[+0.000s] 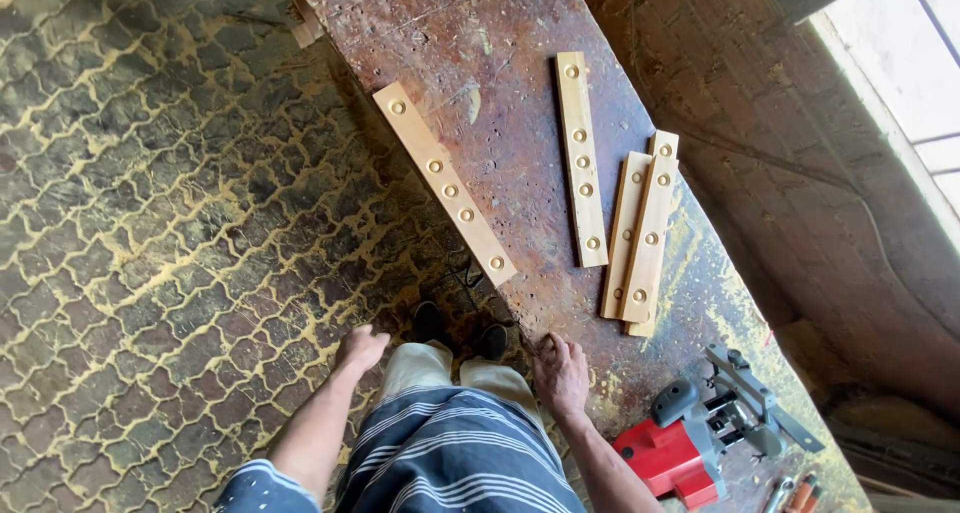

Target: Adjusting a router with a wrench and inspecting wooden rails with holes in a workshop.

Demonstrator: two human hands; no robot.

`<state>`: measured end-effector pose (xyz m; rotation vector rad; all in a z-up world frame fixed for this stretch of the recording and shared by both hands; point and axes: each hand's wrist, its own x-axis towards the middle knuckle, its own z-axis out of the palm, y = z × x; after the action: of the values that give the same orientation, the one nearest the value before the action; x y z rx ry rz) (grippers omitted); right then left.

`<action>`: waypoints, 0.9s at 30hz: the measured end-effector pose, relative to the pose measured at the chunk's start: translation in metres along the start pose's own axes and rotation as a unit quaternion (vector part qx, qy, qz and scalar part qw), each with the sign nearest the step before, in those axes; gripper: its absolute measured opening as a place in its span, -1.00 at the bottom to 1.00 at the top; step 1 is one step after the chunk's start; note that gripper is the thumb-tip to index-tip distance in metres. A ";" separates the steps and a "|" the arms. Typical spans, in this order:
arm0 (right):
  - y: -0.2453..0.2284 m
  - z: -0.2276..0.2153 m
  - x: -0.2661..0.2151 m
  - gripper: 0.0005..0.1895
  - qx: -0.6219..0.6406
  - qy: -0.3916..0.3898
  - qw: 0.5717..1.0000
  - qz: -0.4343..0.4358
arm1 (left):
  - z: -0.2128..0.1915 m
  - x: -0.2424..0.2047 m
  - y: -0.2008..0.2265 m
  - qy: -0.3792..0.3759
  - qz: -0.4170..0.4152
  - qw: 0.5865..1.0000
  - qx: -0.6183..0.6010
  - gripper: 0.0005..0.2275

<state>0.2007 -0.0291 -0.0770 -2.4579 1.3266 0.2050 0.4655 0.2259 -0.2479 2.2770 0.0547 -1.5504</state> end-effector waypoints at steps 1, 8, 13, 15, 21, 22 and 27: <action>0.000 0.001 -0.006 -0.36 -0.003 0.017 1.000 -0.011 | 0.005 0.014 0.006 -0.004 0.035 0.999 0.007 -0.38; -0.004 -0.002 -0.029 -0.29 0.000 0.032 0.999 0.011 | 0.039 0.031 0.061 0.000 0.141 0.990 0.030 -0.42; 0.004 -0.001 -0.043 -0.05 -0.032 0.017 0.999 0.019 | 0.078 0.041 0.036 -0.022 0.154 0.988 0.015 -0.44; 0.008 -0.002 -0.046 -0.03 -0.031 0.002 0.999 0.027 | 0.094 0.057 0.005 -0.028 0.147 0.987 0.055 -0.46; 0.005 -0.010 -0.045 -0.02 -0.028 -0.025 0.999 0.038 | 0.095 0.076 -0.063 -0.041 0.125 0.984 0.124 -0.44; 0.004 -0.011 -0.044 -0.03 -0.033 -0.030 0.998 0.042 | 0.090 0.075 -0.067 -0.041 0.115 0.983 0.140 -0.48; -0.004 -0.022 -0.042 -0.06 -0.043 -0.041 0.997 0.048 | 0.057 0.061 -0.059 -0.046 0.057 0.993 0.098 -0.37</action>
<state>0.1796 -0.0020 -0.0442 -2.4278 1.4300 0.3906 0.4241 0.2507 -0.3383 2.3051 -0.2587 -1.6619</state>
